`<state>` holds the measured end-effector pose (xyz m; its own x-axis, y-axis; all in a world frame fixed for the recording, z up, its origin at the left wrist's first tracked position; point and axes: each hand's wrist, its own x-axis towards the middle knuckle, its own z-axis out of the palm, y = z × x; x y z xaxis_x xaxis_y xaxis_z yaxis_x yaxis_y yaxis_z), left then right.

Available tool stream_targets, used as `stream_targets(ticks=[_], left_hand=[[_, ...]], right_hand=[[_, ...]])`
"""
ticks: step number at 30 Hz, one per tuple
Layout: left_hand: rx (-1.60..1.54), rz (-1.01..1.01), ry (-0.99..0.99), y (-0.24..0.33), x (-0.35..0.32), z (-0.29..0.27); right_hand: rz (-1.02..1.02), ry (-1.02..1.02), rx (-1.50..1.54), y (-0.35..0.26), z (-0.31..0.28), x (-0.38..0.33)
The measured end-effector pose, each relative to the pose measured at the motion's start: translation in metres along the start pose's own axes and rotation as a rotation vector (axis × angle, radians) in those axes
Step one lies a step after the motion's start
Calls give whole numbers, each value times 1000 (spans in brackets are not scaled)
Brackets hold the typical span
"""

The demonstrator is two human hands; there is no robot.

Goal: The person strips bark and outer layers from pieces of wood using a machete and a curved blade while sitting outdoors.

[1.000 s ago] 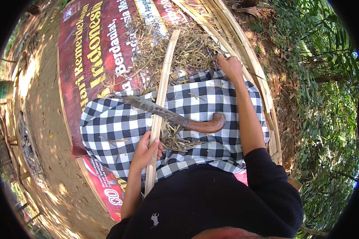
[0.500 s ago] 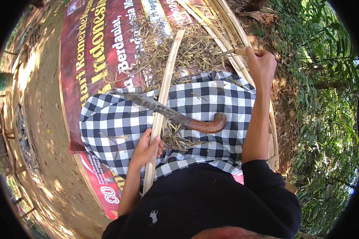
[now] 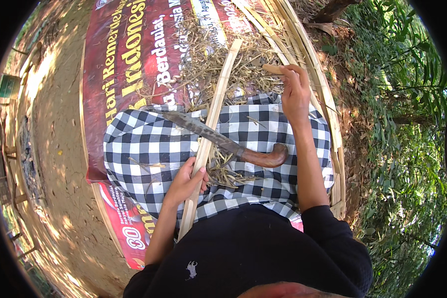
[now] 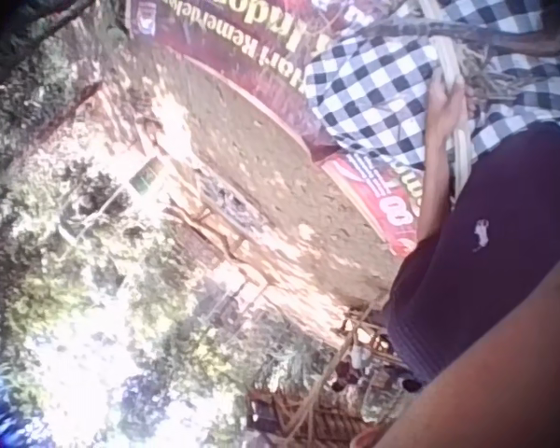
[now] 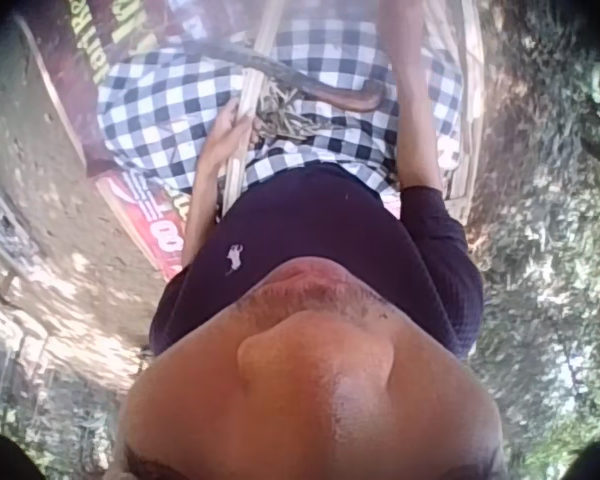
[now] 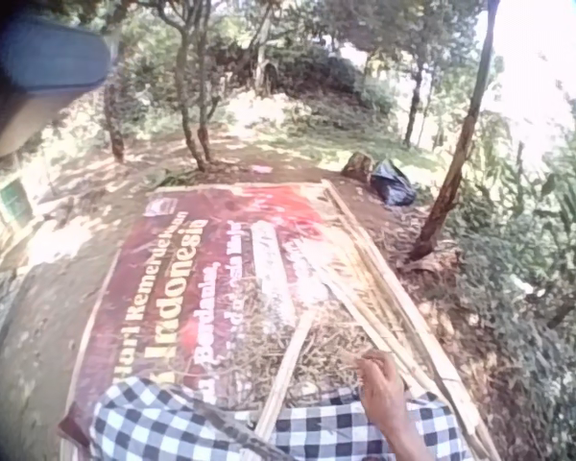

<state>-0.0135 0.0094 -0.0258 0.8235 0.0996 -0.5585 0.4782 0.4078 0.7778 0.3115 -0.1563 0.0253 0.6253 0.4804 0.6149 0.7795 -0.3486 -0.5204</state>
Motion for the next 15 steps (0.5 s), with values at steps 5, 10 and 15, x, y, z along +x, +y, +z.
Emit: stream_targets(ticks=[5,10,15], left_hand=[[14,-5,4,-3,1,0],[18,2,11,-3,0,-1],[8,-9,9,-3,1,-1]], right_hand=[[-41,-329,-95,-14,4,-32],[26,-469,-227,-61,-8,-47],[-36,-917,-258,-98,-4,-98]])
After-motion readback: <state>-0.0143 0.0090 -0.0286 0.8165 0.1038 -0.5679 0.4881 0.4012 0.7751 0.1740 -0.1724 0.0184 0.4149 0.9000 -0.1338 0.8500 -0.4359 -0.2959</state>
